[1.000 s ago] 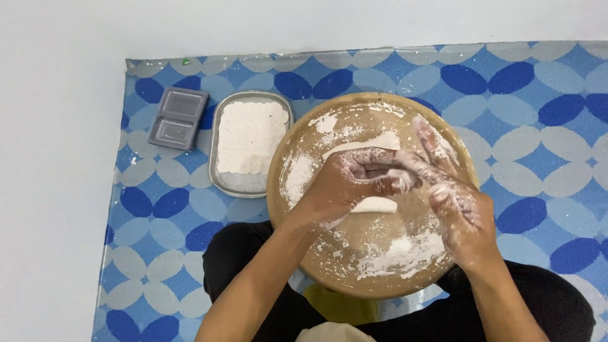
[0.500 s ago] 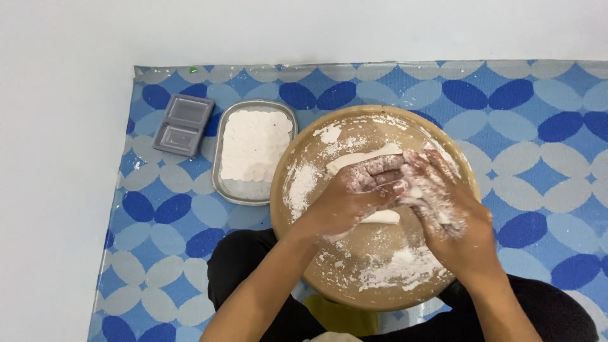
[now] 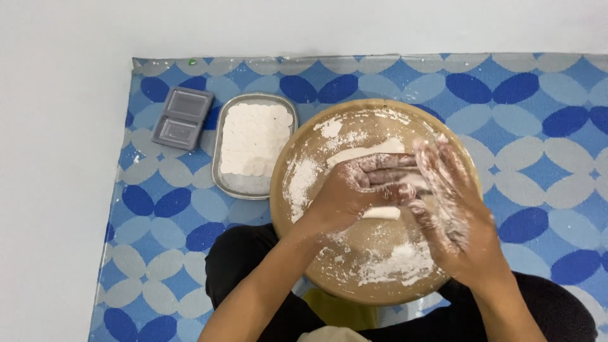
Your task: Pinching off small pieces of dough and rolling them into balls on a floured board.
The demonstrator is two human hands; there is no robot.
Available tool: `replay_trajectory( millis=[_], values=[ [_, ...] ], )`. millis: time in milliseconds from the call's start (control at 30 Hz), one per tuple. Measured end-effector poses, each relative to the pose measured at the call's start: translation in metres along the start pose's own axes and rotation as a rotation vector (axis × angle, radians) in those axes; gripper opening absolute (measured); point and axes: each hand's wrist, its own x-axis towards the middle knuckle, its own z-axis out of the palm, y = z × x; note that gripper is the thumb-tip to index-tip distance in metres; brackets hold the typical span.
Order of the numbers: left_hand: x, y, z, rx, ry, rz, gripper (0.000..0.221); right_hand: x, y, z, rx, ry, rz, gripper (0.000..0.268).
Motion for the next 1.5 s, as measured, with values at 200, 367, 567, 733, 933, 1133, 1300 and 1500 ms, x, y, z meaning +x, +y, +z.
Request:
replay_trajectory(
  millis=[200, 367, 567, 733, 933, 1133, 1300, 1500],
  values=[
    [0.004, -0.013, 0.006, 0.152, 0.121, 0.239, 0.033, -0.009, 0.025, 0.01, -0.162, -0.079, 0.022, 0.013],
    [0.006, -0.032, 0.012, 0.021, 0.145, 0.166, 0.037, -0.006, 0.019, 0.01, -0.118, 0.036, -0.023, 0.072],
    [0.015, -0.043, -0.012, -0.222, -0.029, -0.032, 0.064, 0.001, 0.035, 0.021, -0.209, 0.252, -0.193, 0.031],
    [0.019, -0.05, -0.026, -0.234, -0.151, 0.14, 0.042, 0.002, 0.035, 0.02, -0.125, 0.355, -0.149, 0.024],
    [0.029, -0.056, -0.022, -0.291, -0.249, 0.156, 0.045, 0.012, 0.016, 0.009, 0.085, 0.014, -0.045, 0.047],
    [0.022, -0.037, -0.016, -0.372, -0.205, 0.134, 0.036, 0.014, 0.001, 0.002, 0.096, -0.103, 0.112, 0.076],
    [0.019, -0.034, -0.012, -0.241, -0.098, 0.314, 0.026, 0.006, 0.013, 0.006, -0.051, 0.113, 0.028, 0.065],
    [0.015, -0.022, -0.008, 0.1, -0.062, -0.178, 0.115, -0.001, 0.036, 0.006, -0.343, 0.145, -0.085, 0.034]
  ],
)
